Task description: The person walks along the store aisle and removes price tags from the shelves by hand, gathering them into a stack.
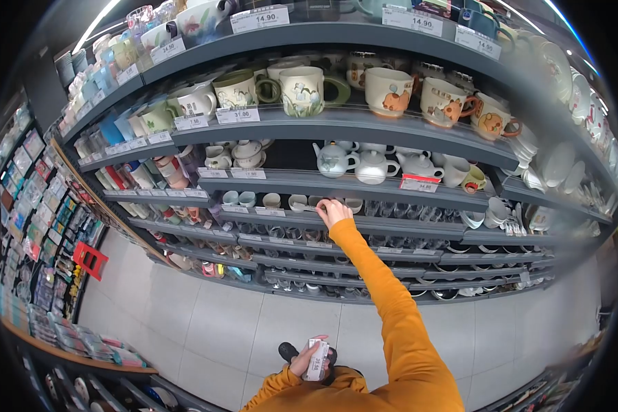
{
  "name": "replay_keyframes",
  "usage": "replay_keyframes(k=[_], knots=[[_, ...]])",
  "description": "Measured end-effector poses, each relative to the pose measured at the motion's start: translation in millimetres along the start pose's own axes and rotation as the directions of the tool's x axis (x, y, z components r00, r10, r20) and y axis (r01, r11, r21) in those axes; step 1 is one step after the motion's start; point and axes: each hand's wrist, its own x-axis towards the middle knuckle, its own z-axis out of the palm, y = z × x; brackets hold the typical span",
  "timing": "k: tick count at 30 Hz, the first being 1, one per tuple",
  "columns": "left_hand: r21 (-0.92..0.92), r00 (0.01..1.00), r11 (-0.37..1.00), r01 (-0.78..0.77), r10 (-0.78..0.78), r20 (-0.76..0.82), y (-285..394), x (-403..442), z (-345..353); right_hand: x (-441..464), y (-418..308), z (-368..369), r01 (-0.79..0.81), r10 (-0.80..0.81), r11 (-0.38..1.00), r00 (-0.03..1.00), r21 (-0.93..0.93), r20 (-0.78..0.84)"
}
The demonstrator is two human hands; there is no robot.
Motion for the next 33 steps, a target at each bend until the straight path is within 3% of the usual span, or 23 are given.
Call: replay_keyframes(k=[3, 4, 5, 6, 9, 10, 12, 14, 18, 21, 24, 25, 28, 32, 33], knots=[[-0.061, 0.986, 0.993, -0.100, 0.091, -0.137, 6, 6, -11, -28, -17, -22, -0.038, 0.054, 0.958, 0.997, 0.284, -0.051], [-0.060, 0.975, 0.986, -0.157, 0.145, -0.171, 8, 11, -19, -43, -19, -29, -0.198, 0.171, 0.912, 0.979, 0.359, 0.106], [-0.059, 0.959, 0.975, -0.212, 0.196, -0.207, 9, 17, -29, -66, -8, -7, -0.167, 0.153, 0.795, 0.985, 0.583, 0.074], [-0.055, 0.939, 0.963, -0.264, 0.244, -0.244, 10, 18, -35, -94, -14, -4, -0.307, 0.195, 0.636, 0.952, 0.708, 0.238], [0.050, 0.875, 0.942, -0.332, 0.327, -0.356, 26, 15, -34, -197, -23, 18, -0.471, 0.092, 0.480, 0.866, 0.740, 0.492], [0.084, 0.859, 0.935, -0.346, 0.351, -0.372, 32, 18, -35, -224, -37, 12, -0.610, 0.149, 0.379, 0.783, 0.696, 0.604], [0.128, 0.854, 0.928, -0.349, 0.371, -0.365, 41, 19, -28, -267, -52, 11, -0.739, 0.199, 0.246, 0.672, 0.627, 0.713], [0.174, 0.859, 0.928, -0.330, 0.372, -0.352, 41, 24, -34, -294, -63, 14, -0.778, 0.141, 0.223, 0.622, 0.587, 0.771], [0.235, 0.918, 0.921, -0.312, 0.356, -0.177, 39, 34, -46, -303, -60, 20, -0.747, 0.049, 0.301, 0.633, 0.593, 0.772], [0.069, 0.958, 0.967, -0.245, 0.253, -0.138, 42, 38, -51, -273, -48, 14, -0.656, -0.034, 0.466, 0.657, 0.593, 0.753], [-0.158, 0.957, 0.962, -0.224, 0.187, -0.222, 48, 38, -45, -244, -38, 21, -0.439, 0.024, 0.752, 0.765, 0.493, 0.644], [-0.151, 0.956, 0.961, -0.231, 0.195, -0.220, 49, 39, -53, -231, -39, 23, -0.424, 0.051, 0.758, 0.796, 0.496, 0.603], [0.014, 0.963, 0.969, -0.245, 0.245, -0.108, 44, 34, -70, -168, -50, 15, -0.177, 0.015, 0.915, 0.913, 0.364, 0.407], [0.119, 1.000, 0.993, -0.016, 0.017, -0.007, 53, 20, -62, -66, -76, 27, 0.184, -0.215, 0.941, 0.973, 0.283, 0.081], [0.141, 1.000, 0.990, -0.003, 0.000, 0.026, 59, 19, -62, -46, -83, 35, 0.194, -0.213, 0.957, 0.975, 0.216, 0.067]])
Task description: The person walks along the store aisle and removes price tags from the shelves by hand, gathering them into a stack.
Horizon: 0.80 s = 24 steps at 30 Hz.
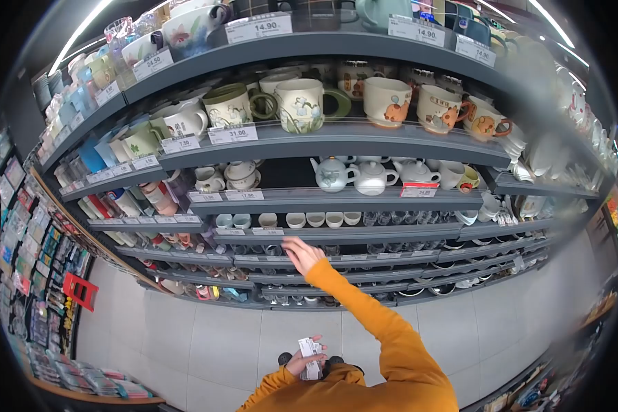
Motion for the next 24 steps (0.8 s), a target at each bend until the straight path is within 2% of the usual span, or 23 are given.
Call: replay_keyframes(k=[2, 3, 5, 8, 11, 15, 16, 20, 21, 22, 23, 24], knots=[[0.046, 0.998, 0.999, 0.024, -0.027, 0.061, 13, -4, -6, 36, -6, 14, -0.024, 0.027, 0.991, 0.999, -0.135, 0.019], [0.056, 0.997, 0.998, 0.015, -0.020, 0.081, 19, -5, -14, 48, 7, 34, 0.028, -0.039, 0.977, 0.998, -0.212, -0.045], [0.081, 0.991, 0.997, 0.010, -0.021, 0.131, 29, -5, -30, 64, 23, 62, -0.033, 0.024, 0.947, 0.999, -0.321, -0.030], [0.078, 0.990, 0.995, 0.061, -0.070, 0.123, 47, -15, -45, 75, 24, 74, -0.099, 0.109, 0.926, 0.994, -0.365, 0.008], [0.043, 0.993, 0.994, 0.103, -0.105, 0.060, 63, -26, -56, 82, 31, 85, -0.124, 0.112, 0.942, 0.992, -0.312, -0.056], [-0.189, 0.982, 0.964, 0.186, -0.177, 0.063, 72, -25, -85, 88, 19, 73, -0.180, 0.168, 0.941, 0.984, -0.286, -0.066], [-0.187, 0.991, 0.974, 0.132, -0.133, 0.005, 73, -24, -93, 87, 14, 69, -0.159, 0.123, 0.949, 0.982, -0.273, -0.142], [-0.164, 0.977, 0.981, -0.103, 0.069, -0.200, 84, -13, -118, 63, -36, 39, -0.347, 0.364, 0.931, 0.913, 0.117, -0.185], [-0.157, 0.961, 0.974, -0.164, 0.121, -0.248, 89, -12, -120, 46, -29, 52, -0.395, 0.430, 0.889, 0.894, 0.231, -0.128], [-0.132, 0.940, 0.969, -0.208, 0.160, -0.301, 98, -13, -116, 24, -20, 73, -0.382, 0.457, 0.813, 0.886, 0.438, -0.076], [-0.093, 0.935, 0.972, -0.217, 0.180, -0.304, 105, -12, -115, -3, -24, 90, -0.402, 0.484, 0.726, 0.875, 0.557, 0.001], [-0.052, 0.930, 0.972, -0.228, 0.201, -0.306, 111, -10, -116, -36, -20, 119, -0.379, 0.475, 0.571, 0.876, 0.729, 0.084]])
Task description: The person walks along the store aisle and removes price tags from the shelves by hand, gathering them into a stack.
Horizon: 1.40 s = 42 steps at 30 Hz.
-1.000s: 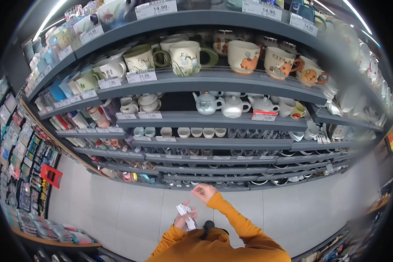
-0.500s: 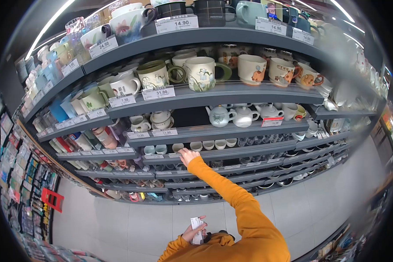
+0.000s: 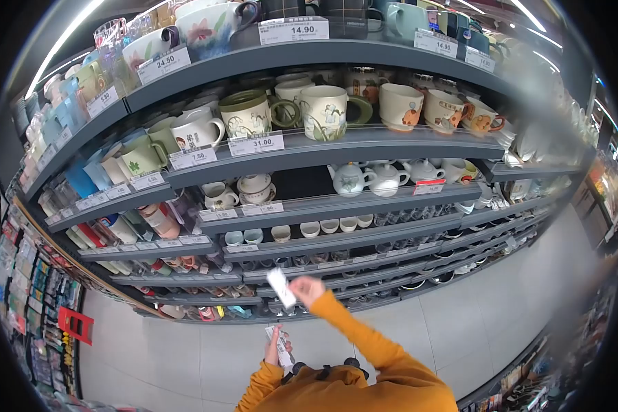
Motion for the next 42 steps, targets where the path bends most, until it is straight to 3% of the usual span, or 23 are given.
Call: replay_keyframes(k=[3, 7, 10, 13, 15, 16, 17, 18, 19, 20, 21, 23, 25, 28, 31, 32, 36, 39, 42], knots=[[0.024, 1.000, 1.000, 0.003, -0.003, -0.004, -1, 8, -2, -88, 24, 23, -0.407, 0.397, 0.910, 0.911, 0.083, 0.113], [0.122, 0.996, 0.992, -0.011, 0.000, 0.091, -21, 15, -8, -145, 27, 31, -0.531, 0.519, 0.835, 0.847, 0.144, 0.114], [0.058, 0.992, 0.998, -0.016, 0.009, 0.130, -31, 11, -5, -139, 26, 11, -0.370, 0.363, 0.929, 0.905, -0.013, 0.224], [0.077, 0.994, 0.997, 0.009, -0.017, 0.107, -30, 13, -8, -102, 13, -19, -0.083, 0.183, 0.943, 0.939, -0.323, 0.292], [-0.033, 0.998, 0.999, 0.009, -0.008, 0.056, -27, 12, -2, -60, -61, -31, 0.102, 0.009, 0.917, 0.962, -0.386, 0.274], [-0.102, 1.000, 0.995, 0.004, -0.001, 0.023, -23, 8, 7, -35, -91, -38, 0.061, 0.056, 0.886, 0.970, -0.460, 0.237], [-0.171, 1.000, 0.985, -0.004, 0.003, -0.010, -24, 5, 12, -14, -121, -40, 0.170, -0.104, 0.860, 0.982, -0.482, 0.160], [-0.223, 1.000, 0.975, 0.017, -0.011, 0.028, -33, 10, 3, 13, -154, -43, 0.363, -0.328, 0.818, 0.932, -0.446, 0.156], [-0.171, 0.999, 0.985, 0.004, 0.003, 0.036, -34, 5, 4, 31, -187, -39, 0.413, -0.446, 0.763, 0.893, -0.497, 0.057], [-0.118, 0.999, 0.993, -0.011, 0.016, 0.044, -32, 2, 8, 49, -223, -37, 0.522, -0.593, 0.648, 0.803, -0.555, 0.063], [-0.063, 0.998, 0.998, -0.028, 0.032, 0.052, -28, -1, 11, 71, -245, -37, 0.637, -0.761, 0.459, 0.641, -0.620, 0.096], [-0.122, 0.998, 0.992, -0.018, 0.026, 0.062, -26, -10, 17, 99, -283, -33, 0.619, -0.862, 0.275, 0.498, -0.736, 0.096], [-0.152, 0.996, 0.988, -0.017, 0.030, 0.079, -25, -15, 21, 119, -311, -23, 0.608, -0.919, 0.172, 0.382, -0.775, 0.096], [-0.152, 0.996, 0.988, -0.024, 0.037, 0.080, -34, -12, 13, 148, -323, -22, 0.525, -0.922, 0.091, 0.365, -0.846, 0.127], [-0.184, 0.996, 0.983, 0.004, 0.012, 0.084, -30, -12, 9, 149, -332, -20, 0.470, -0.830, 0.206, 0.548, -0.858, 0.101], [-0.200, 0.996, 0.980, 0.021, -0.004, 0.089, -26, -13, 11, 151, -333, -19, 0.481, -0.853, 0.243, 0.519, -0.842, 0.051], [-0.212, 0.987, 0.976, -0.041, 0.072, 0.141, -16, -17, 16, 155, -345, -28, 0.526, -0.783, 0.357, 0.619, -0.772, 0.060], [-0.119, 0.981, 0.983, -0.139, 0.154, 0.121, -16, -15, 18, 158, -354, -33, 0.621, -0.782, 0.461, 0.622, -0.634, 0.041], [-0.153, 0.993, 0.984, -0.095, 0.105, 0.057, -14, -11, 21, 137, -348, -35, 0.731, -0.867, 0.436, 0.497, -0.525, -0.030]])
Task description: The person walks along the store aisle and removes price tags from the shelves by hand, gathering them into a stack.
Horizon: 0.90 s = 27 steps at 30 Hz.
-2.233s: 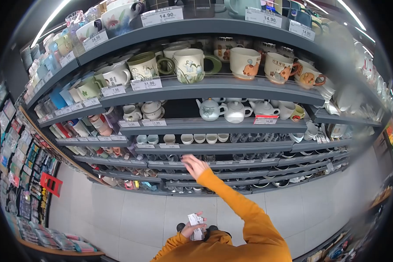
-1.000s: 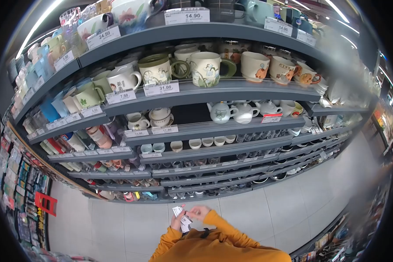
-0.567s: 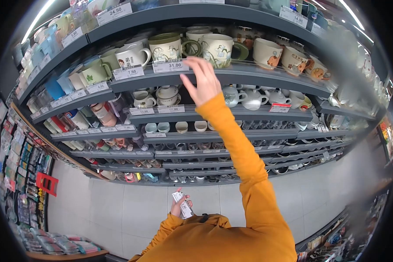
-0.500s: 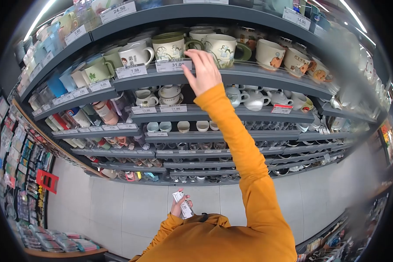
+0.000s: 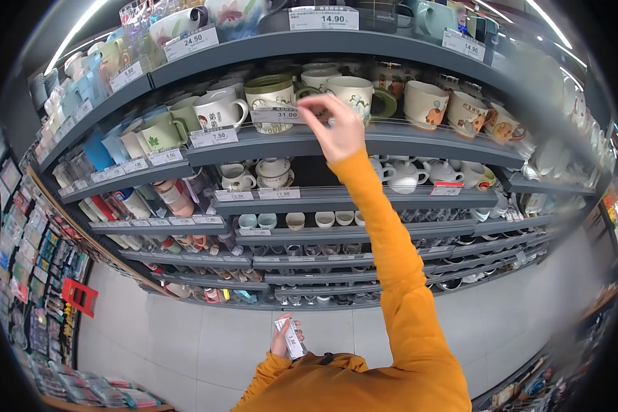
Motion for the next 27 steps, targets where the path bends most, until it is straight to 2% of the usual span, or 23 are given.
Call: replay_keyframes(k=[1, 3, 4, 5, 7, 8, 9, 11, 12, 15, 18, 21, 23, 24, 27], knots=[[-0.028, 1.000, 0.999, 0.016, -0.016, -0.007, 1, 2, -1, -14, -10, -4, 0.015, -0.012, 0.998, 0.999, 0.056, -0.051], [-0.099, 1.000, 0.995, 0.003, -0.004, -0.004, 5, 6, -2, -69, -28, -11, -0.281, 0.283, 0.931, 0.959, 0.233, 0.025], [-0.139, 1.000, 0.990, -0.002, 0.002, -0.001, 6, 8, -1, -106, -34, -12, -0.389, 0.378, 0.883, 0.921, 0.264, 0.094], [-0.108, 0.999, 0.994, -0.037, 0.036, -0.013, 8, 10, 3, -147, -39, -12, -0.555, 0.513, 0.809, 0.828, 0.196, 0.226], [-0.043, 0.993, 0.993, -0.111, 0.109, -0.034, 16, 6, 14, -249, -31, 4, -0.724, 0.615, 0.594, 0.690, 0.352, 0.381], [-0.017, 0.988, 0.988, -0.152, 0.151, -0.037, 19, 4, 19, -298, -34, 10, -0.858, 0.770, 0.302, 0.476, 0.415, 0.425], [0.026, 0.989, 0.989, -0.144, 0.145, -0.040, 16, 9, 15, -348, -32, 13, -0.884, 0.793, 0.237, 0.416, 0.403, 0.446], [0.119, 0.991, 0.986, -0.117, 0.124, -0.053, 7, 19, -2, -377, -57, 6, -0.948, 0.823, 0.146, 0.275, 0.283, 0.496], [0.134, 0.980, 0.972, -0.193, 0.197, -0.015, 25, 8, 26, -384, -61, 5, -0.949, 0.824, 0.135, 0.267, 0.284, 0.500], [0.277, 0.955, 0.917, -0.287, 0.298, 0.005, 26, 20, 36, -392, -65, 1, -0.949, 0.820, 0.139, 0.271, 0.283, 0.505], [0.205, 0.959, 0.941, -0.271, 0.283, -0.031, 32, 14, 48, -377, -60, 1, -0.944, 0.782, 0.212, 0.319, 0.253, 0.536], [0.155, 0.964, 0.957, -0.244, 0.257, -0.072, 35, 9, 55, -376, -46, 4, -0.921, 0.786, 0.268, 0.379, 0.285, 0.488], [0.129, 0.969, 0.967, -0.219, 0.231, -0.086, 35, 7, 51, -371, -41, 4, -0.923, 0.792, 0.244, 0.368, 0.299, 0.488], [0.176, 0.975, 0.967, -0.185, 0.203, -0.091, 36, 7, 44, -368, -42, 5, -0.928, 0.795, 0.229, 0.353, 0.295, 0.494], [0.228, 0.958, 0.951, -0.209, 0.246, -0.146, 34, -1, 38, -365, -45, 13, -0.942, 0.765, 0.203, 0.324, 0.269, 0.557]])
